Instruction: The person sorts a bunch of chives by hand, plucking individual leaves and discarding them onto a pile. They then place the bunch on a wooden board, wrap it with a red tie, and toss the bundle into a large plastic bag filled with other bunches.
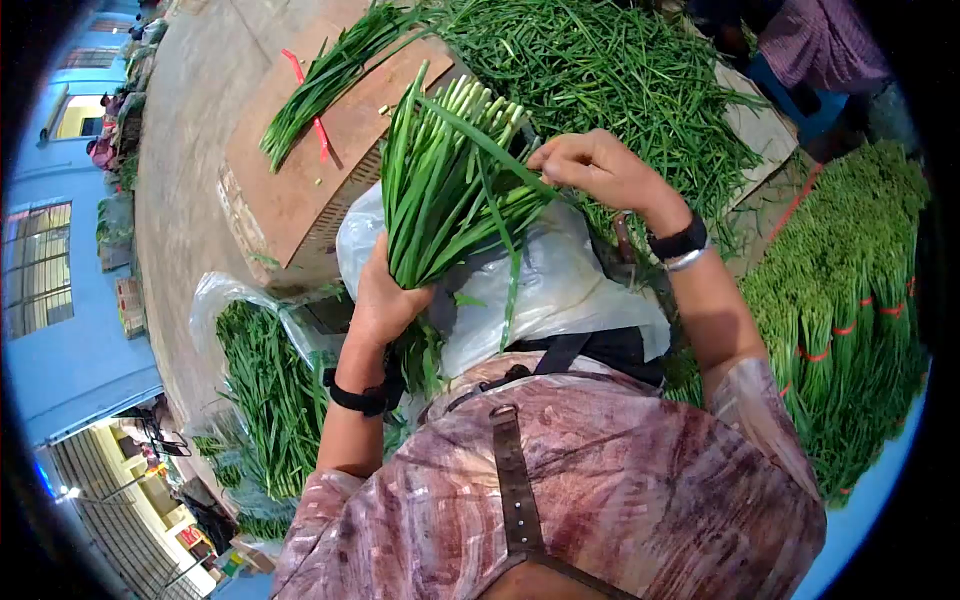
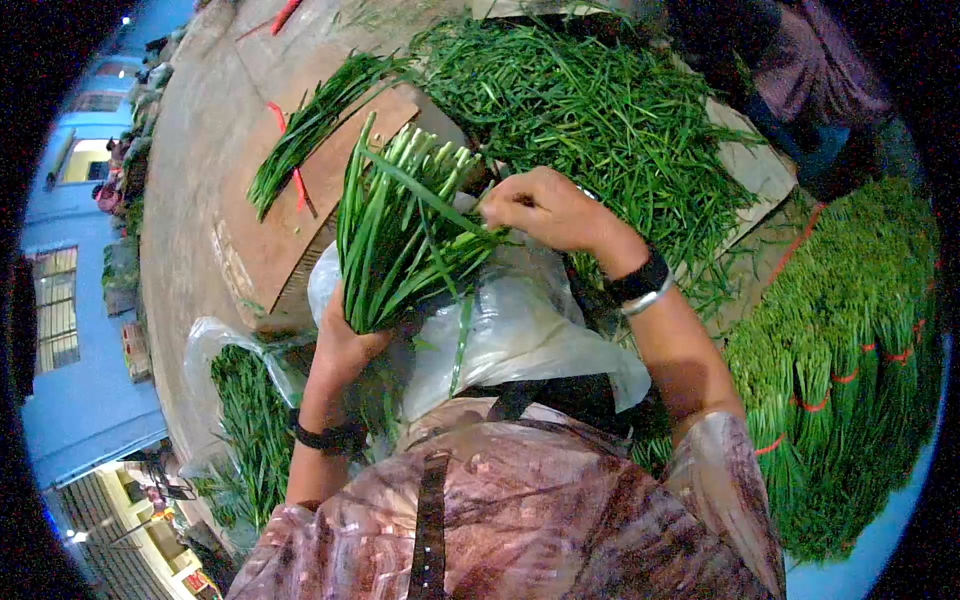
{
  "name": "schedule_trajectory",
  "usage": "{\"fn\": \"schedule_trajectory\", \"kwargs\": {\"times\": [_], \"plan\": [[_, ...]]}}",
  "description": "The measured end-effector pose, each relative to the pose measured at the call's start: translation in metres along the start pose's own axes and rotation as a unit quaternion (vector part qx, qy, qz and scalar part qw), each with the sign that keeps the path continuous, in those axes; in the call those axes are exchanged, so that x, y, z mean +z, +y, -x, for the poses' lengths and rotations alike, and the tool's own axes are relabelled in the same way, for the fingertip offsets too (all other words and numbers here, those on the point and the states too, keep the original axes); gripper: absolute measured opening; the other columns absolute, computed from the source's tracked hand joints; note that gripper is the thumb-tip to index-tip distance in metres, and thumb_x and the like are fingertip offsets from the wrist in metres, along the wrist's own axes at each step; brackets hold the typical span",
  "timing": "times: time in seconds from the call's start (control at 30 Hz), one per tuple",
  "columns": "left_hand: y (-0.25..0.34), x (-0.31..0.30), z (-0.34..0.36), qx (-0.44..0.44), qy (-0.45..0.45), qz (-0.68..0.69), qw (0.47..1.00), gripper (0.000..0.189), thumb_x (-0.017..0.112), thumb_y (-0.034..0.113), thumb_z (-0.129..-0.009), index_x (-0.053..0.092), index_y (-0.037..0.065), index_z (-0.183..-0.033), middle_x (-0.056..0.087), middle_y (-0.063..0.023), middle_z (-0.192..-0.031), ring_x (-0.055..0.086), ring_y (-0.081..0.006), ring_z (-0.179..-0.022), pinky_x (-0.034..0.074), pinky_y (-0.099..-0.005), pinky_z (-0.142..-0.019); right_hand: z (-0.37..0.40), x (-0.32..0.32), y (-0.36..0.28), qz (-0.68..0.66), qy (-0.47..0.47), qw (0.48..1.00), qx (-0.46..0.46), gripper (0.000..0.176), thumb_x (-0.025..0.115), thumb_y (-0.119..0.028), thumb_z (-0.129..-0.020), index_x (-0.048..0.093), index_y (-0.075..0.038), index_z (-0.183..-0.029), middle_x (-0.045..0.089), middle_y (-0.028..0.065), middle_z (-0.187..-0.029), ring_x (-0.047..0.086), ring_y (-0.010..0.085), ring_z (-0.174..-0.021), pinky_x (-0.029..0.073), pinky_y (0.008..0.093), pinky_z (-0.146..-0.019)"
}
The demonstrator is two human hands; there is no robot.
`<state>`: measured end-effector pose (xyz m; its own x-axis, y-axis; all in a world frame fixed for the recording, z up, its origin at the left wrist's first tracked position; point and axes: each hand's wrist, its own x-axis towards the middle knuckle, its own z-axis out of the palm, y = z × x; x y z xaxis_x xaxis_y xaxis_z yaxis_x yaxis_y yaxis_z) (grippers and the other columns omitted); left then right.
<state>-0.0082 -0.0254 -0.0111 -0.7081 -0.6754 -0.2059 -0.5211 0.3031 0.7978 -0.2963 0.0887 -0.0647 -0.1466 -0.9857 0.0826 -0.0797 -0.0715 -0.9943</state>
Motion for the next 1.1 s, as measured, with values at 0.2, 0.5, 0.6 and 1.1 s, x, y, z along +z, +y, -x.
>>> {"fn": "schedule_trajectory", "kwargs": {"times": [0.2,0.5,0.6,1.1], "plan": [[-0.006,0.002,-0.002,0.008,0.006,-0.04,0.999,0.059,0.075,0.005,-0.066,0.051,0.0,-0.12,0.064,-0.011,-0.107,0.059,-0.018,-0.098,0.045,-0.0303,-0.089,-0.03,0.015,0.004,0.196,0.009,0.979,0.06,0.013,0.064,-0.014,-0.076,0.064,0.0,-0.074,0.063,0.0174,-0.072,0.063,0.0283,-0.066,0.049,0.0369,-0.061],[-0.007,0.002,-0.001,0.015,-0.008,-0.013,1.0,0.065,0.078,0.005,-0.067,0.048,0.001,-0.124,0.063,-0.0104,-0.113,0.059,-0.0172,-0.102,0.044,-0.0307,-0.091,-0.023,0.013,0.026,0.21,0.181,0.96,0.04,0.017,0.067,-0.013,-0.075,0.066,-0.002,-0.088,0.066,0.0145,-0.077,0.065,0.0268,-0.069,0.051,0.0354,-0.065],[-0.008,0.004,-0.001,0.02,0.006,-0.029,0.999,0.067,0.069,-0.002,-0.066,0.044,0.0,-0.128,0.062,-0.0115,-0.111,0.058,-0.0181,-0.101,0.044,-0.0303,-0.091,-0.025,0.006,0.017,0.191,0.31,0.931,0.035,0.021,0.07,-0.018,-0.075,0.067,-0.004,-0.089,0.067,0.0119,-0.078,0.065,0.026,-0.07,0.051,0.0352,-0.065],[-0.011,0.006,-0.001,0.016,0.002,-0.022,1.0,0.07,0.064,-0.004,-0.065,0.041,-0.001,-0.131,0.062,-0.0142,-0.11,0.059,-0.0203,-0.102,0.044,-0.0297,-0.09,-0.031,0.013,0.003,0.362,0.046,0.915,0.173,0.03,0.068,-0.029,-0.074,0.067,-0.004,-0.092,0.066,0.0191,-0.09,0.064,0.0381,-0.084,0.052,0.0463,-0.073]]}}
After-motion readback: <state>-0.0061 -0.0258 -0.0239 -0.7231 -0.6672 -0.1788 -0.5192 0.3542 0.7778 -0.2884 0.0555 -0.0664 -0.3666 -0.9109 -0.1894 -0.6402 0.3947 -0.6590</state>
